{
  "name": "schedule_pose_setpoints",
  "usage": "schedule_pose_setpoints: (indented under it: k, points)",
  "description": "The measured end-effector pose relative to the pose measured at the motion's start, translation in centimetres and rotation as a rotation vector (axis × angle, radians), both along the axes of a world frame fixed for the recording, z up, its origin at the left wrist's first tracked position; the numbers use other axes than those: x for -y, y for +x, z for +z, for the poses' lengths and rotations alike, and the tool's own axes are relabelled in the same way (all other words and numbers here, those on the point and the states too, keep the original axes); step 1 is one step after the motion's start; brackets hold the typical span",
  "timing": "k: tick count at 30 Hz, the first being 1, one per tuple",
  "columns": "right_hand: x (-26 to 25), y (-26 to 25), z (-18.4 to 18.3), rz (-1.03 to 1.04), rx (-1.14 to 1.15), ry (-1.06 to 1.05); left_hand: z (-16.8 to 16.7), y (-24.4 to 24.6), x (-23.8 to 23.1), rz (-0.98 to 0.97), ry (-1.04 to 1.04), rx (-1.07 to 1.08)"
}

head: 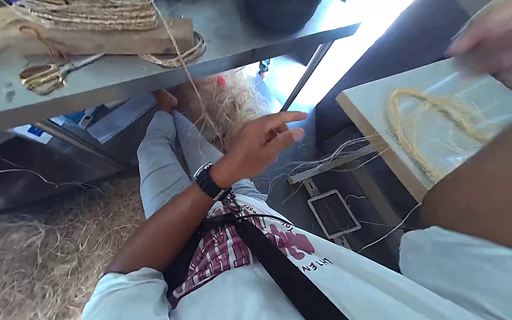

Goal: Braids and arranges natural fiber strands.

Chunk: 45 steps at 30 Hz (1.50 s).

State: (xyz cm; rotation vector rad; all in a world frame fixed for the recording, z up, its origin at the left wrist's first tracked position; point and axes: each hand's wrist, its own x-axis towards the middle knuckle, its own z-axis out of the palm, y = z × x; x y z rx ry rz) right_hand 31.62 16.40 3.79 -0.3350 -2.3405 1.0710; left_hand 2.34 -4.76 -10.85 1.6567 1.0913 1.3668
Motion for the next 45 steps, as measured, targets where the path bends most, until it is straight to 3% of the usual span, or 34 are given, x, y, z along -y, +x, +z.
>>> schedule_pose_setpoints:
  k: [3,7,11,15,17,20,30,45]
  points:
    - [9.6,-6.7,-7.0,0.065,0.079,-0.282,-1.0,1.3,0.3,-0.121,-0.043,0.102]
    - [10.3,-9.9,-15.3,0.364,-0.062,-0.947,-3.2,0.7,0.4,-0.108,-0.079,0.225]
    - [10.0,-11.0,-18.1,0.514,-0.134,-1.233,-2.7,-0.3,0.7,-0.099,-0.075,0.290]
    - [9.7,-12.0,-18.7,0.619,-0.130,-1.308,-3.2,-0.8,0.6,-0.089,-0.054,0.325]
    - [9.5,-12.8,-19.2,0.634,-0.131,-1.325,-3.7,-1.2,0.7,-0.024,-0.033,0.311]
    - [9.5,-13.6,-20.0,0.494,-0.147,-1.313,-4.6,-2.2,1.1,0.106,-0.032,0.203]
    - [11.2,-16.2,-19.7,-0.033,-0.147,-0.844,-4.6,-5.6,0.5,0.320,-0.078,-0.043]
    - [11.1,-19.6,-18.8,-0.020,-0.119,-0.461,-3.9,-7.1,2.6,0.323,-0.125,0.070]
